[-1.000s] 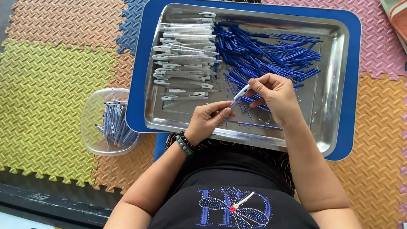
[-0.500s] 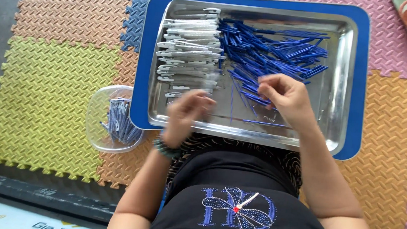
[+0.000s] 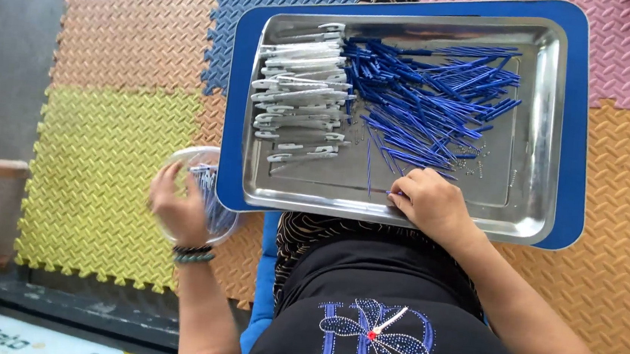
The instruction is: Assembling ballpoint pens by inserting ink refills into pen barrels
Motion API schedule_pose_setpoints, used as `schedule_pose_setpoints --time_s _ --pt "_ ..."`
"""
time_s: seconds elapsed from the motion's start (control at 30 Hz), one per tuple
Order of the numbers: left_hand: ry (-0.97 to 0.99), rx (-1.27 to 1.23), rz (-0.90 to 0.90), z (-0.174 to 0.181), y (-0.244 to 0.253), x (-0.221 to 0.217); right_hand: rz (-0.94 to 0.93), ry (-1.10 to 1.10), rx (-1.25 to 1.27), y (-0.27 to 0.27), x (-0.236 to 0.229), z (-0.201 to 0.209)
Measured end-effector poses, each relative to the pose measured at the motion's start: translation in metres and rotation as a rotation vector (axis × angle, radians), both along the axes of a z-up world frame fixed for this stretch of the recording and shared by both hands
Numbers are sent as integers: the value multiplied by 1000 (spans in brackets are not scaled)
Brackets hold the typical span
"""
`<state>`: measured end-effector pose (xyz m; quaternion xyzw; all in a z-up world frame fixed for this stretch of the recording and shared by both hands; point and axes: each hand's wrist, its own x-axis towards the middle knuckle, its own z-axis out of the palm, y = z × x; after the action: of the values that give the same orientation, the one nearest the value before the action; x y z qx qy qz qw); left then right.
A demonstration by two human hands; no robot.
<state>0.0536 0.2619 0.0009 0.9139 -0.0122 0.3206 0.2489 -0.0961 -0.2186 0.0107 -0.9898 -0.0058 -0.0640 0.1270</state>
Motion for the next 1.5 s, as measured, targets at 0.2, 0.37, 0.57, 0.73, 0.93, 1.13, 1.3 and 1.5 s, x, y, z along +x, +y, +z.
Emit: schedule_pose_setpoints --time_s 0.2,0.37,0.57,0.73,0.93,1.13,1.3,1.5 --pt "28 2 -503 16 -132 -2 -41 -208 78 -2 -1 -16" --pt "43 178 -459 2 -152 -7 -46 -295 223 0 2 -7" --pt "69 322 -394 -4 -144 -9 -4 -418 229 4 3 2" --pt "115 396 -355 -11 -138 -13 31 -467 348 6 2 16" --pt "304 260 -422 -2 -128 -22 12 -459 378 10 -1 27" --pt "422 258 -399 3 -118 -22 11 -435 396 6 -2 13" --pt "298 -78 -484 25 -141 -24 7 -411 397 7 -3 11" --pt "448 232 -526 8 -143 -23 2 -418 381 7 -3 9"
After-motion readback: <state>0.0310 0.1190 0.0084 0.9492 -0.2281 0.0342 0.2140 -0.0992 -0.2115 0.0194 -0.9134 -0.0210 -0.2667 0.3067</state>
